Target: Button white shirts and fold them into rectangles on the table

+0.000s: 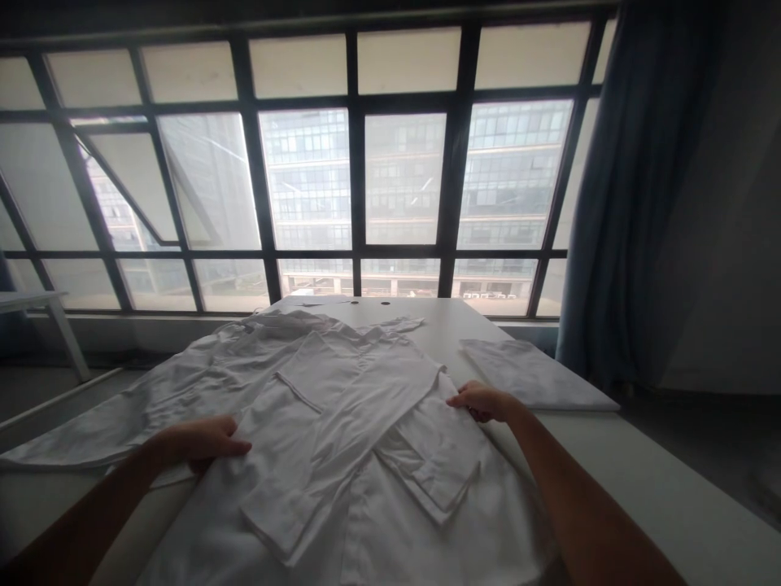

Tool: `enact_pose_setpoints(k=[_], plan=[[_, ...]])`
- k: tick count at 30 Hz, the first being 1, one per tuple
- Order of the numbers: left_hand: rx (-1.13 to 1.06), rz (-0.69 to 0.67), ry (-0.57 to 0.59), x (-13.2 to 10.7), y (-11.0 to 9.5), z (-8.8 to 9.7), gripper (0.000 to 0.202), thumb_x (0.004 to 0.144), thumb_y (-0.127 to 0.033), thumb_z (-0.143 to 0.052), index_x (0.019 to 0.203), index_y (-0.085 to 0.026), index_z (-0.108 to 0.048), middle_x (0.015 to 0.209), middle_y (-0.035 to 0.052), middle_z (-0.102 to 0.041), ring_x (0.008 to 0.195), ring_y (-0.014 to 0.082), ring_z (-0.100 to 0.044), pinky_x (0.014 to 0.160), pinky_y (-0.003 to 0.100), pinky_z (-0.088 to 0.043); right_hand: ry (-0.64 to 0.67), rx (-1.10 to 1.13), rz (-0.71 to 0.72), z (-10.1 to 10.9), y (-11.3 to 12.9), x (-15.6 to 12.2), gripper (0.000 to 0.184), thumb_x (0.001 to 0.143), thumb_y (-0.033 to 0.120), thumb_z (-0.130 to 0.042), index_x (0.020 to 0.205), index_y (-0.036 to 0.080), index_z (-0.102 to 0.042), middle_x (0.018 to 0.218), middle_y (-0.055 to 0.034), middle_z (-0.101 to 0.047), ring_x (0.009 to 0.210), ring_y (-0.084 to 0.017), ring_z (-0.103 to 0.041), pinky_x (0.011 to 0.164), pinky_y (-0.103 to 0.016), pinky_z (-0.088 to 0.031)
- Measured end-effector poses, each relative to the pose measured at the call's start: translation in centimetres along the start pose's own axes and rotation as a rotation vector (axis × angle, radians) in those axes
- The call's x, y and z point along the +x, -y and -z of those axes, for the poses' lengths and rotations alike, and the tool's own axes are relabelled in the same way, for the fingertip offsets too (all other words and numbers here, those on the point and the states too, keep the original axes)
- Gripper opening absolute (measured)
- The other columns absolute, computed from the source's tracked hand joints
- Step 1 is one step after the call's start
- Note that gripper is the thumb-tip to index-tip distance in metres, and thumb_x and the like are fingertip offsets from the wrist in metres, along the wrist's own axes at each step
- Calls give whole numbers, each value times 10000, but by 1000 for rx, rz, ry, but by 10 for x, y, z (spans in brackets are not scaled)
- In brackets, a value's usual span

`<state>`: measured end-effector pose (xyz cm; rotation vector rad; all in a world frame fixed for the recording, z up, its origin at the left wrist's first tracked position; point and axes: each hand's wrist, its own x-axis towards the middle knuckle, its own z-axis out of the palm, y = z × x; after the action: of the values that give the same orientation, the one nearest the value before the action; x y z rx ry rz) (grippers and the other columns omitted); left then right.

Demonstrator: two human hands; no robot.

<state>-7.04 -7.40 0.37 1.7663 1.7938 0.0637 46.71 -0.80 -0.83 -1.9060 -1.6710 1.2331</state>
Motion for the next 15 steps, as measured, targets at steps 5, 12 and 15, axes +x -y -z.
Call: enact_pose_setpoints(k=[5, 12, 15], plan=[[-26, -12, 100, -14, -15, 11, 308, 703, -455, -634, 763, -153, -660, 488, 59, -611, 399, 187, -557, 348, 218, -356, 32, 56, 52, 4, 2, 1, 371, 638, 439, -767, 667, 167, -517, 508, 76, -364, 450, -46, -292, 439, -187, -231], [282, -129, 26, -34, -123, 0, 220, 713, -363, -597, 634, -159, -588, 489, 42, -588, 455, 195, -587, 436, 265, -463, 36, 40, 85, 0, 8, -3, 361, 661, 440, -758, 714, 158, -539, 540, 68, -392, 469, -51, -327, 450, -185, -272], [381, -164, 204, -25, -161, -33, 278, 760, -281, -503, 505, -174, -537, 420, 45, -544, 465, 182, -582, 503, 276, -492, 1, 31, 116, -3, 10, -7, 373, 664, 452, -757, 721, 158, -535, 523, 73, -381, 466, -56, -340, 443, -184, -290]])
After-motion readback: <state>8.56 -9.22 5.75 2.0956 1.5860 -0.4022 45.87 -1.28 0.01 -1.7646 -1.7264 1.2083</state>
